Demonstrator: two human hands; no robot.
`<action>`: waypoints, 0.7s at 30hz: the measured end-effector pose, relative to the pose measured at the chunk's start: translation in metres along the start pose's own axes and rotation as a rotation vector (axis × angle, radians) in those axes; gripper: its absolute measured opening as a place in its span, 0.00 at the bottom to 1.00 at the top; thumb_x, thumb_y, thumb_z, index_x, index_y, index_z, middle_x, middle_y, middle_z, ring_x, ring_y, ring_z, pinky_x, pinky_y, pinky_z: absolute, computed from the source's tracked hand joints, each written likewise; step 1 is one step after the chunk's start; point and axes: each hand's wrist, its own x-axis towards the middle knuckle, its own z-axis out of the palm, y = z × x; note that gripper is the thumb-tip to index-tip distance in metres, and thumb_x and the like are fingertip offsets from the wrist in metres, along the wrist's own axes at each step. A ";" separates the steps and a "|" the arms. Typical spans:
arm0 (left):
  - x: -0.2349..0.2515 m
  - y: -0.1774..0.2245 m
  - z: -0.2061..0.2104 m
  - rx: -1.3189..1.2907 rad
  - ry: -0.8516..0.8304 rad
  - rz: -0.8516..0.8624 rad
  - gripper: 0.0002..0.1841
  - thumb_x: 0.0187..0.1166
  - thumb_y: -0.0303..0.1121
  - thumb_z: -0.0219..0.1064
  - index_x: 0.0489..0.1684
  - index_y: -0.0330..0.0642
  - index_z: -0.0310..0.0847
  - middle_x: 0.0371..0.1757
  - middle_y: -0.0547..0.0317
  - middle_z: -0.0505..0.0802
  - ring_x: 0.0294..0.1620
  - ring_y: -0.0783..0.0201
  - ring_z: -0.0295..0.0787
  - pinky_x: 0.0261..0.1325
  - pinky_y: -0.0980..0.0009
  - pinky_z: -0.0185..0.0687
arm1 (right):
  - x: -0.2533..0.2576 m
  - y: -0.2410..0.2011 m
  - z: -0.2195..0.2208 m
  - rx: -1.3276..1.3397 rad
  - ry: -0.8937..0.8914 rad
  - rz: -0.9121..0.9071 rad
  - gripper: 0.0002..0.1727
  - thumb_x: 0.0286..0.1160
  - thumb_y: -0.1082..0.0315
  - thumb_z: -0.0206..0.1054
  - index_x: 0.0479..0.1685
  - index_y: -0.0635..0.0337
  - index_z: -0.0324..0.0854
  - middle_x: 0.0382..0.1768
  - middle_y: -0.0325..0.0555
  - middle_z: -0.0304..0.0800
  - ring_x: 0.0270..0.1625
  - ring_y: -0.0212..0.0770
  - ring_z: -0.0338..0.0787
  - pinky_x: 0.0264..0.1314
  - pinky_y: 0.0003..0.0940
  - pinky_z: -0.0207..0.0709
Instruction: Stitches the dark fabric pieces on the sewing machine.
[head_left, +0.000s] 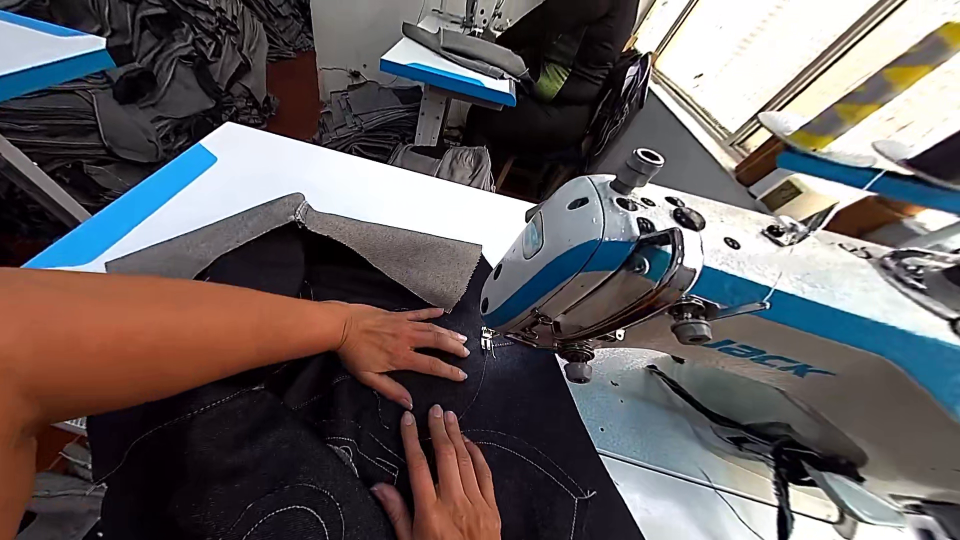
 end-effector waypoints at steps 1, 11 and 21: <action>0.000 -0.001 0.000 -0.002 0.009 -0.003 0.40 0.81 0.64 0.54 0.89 0.49 0.65 0.89 0.44 0.70 0.94 0.43 0.54 0.93 0.38 0.36 | 0.001 0.002 0.000 0.011 -0.006 0.000 0.42 0.82 0.29 0.45 0.74 0.52 0.84 0.73 0.59 0.85 0.75 0.55 0.84 0.78 0.47 0.71; 0.014 0.010 0.006 -0.012 0.042 -0.005 0.41 0.79 0.63 0.57 0.87 0.44 0.68 0.88 0.42 0.70 0.93 0.46 0.56 0.94 0.39 0.37 | -0.011 0.014 -0.016 0.006 -0.122 0.002 0.42 0.81 0.29 0.45 0.77 0.49 0.82 0.75 0.58 0.83 0.77 0.54 0.82 0.79 0.46 0.67; 0.007 0.012 0.009 0.001 0.105 -0.097 0.44 0.76 0.64 0.60 0.88 0.43 0.67 0.86 0.45 0.75 0.92 0.48 0.61 0.92 0.34 0.40 | -0.006 0.020 -0.014 0.024 -0.152 -0.006 0.44 0.79 0.25 0.43 0.80 0.46 0.80 0.81 0.53 0.78 0.82 0.48 0.77 0.78 0.44 0.63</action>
